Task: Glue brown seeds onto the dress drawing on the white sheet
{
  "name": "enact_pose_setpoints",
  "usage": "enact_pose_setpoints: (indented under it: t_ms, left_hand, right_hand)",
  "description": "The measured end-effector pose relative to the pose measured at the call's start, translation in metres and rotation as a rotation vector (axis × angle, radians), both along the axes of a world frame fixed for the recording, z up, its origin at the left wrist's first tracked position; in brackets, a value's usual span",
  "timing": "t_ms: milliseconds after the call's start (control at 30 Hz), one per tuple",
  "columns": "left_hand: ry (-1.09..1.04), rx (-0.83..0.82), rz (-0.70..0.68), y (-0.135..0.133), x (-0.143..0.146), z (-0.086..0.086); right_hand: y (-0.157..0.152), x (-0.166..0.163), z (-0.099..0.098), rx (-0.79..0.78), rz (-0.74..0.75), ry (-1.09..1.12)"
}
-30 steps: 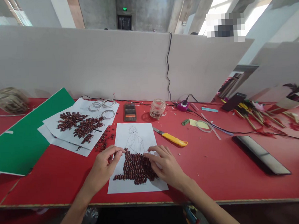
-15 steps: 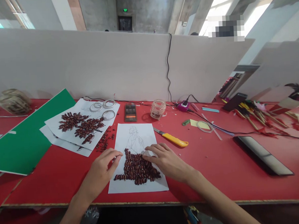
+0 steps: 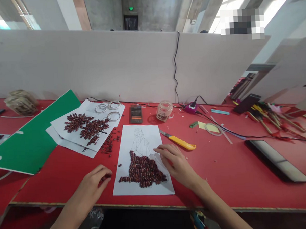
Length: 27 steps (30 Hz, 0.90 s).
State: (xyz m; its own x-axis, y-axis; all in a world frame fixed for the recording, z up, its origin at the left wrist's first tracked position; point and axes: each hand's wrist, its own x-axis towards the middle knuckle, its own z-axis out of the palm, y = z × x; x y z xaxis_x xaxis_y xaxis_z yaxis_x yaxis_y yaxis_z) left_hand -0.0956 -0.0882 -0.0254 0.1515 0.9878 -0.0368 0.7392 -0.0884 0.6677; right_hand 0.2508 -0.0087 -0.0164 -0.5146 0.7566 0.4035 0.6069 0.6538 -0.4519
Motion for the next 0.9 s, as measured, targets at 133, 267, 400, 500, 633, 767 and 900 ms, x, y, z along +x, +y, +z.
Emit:
enact_pose_setpoints:
  t_ms: [133,267,400,500,633,767,900]
  left_hand:
    - [0.048,-0.023,-0.029,0.003,0.010,0.006]
    - [-0.023,-0.072,-0.018,0.004,0.013,0.011]
    - [-0.452,-0.145,0.015,0.020,0.044,0.017]
    - [-0.901,-0.237,0.057,0.034,0.082,0.019]
    - [-1.356,-0.465,0.196,0.039,0.119,0.016]
    - [-1.541,-0.596,0.311,0.034,0.128,0.010]
    - [-1.585,-0.589,0.342,0.031,0.129,0.008]
  right_hand:
    - [-0.003,-0.002,0.000,0.007,0.007,-0.002]
    - [-0.006,-0.003,0.003,-0.005,-0.004,0.031]
    - [-0.013,-0.012,0.012,-0.054,0.030,0.146]
    - [-0.021,-0.024,0.017,-0.102,0.100,0.220]
    - [-0.029,-0.037,0.012,-0.047,0.078,0.284]
    - [-0.033,-0.043,0.004,0.075,0.002,0.274]
    - [-0.036,-0.049,0.006,0.164,-0.045,0.220]
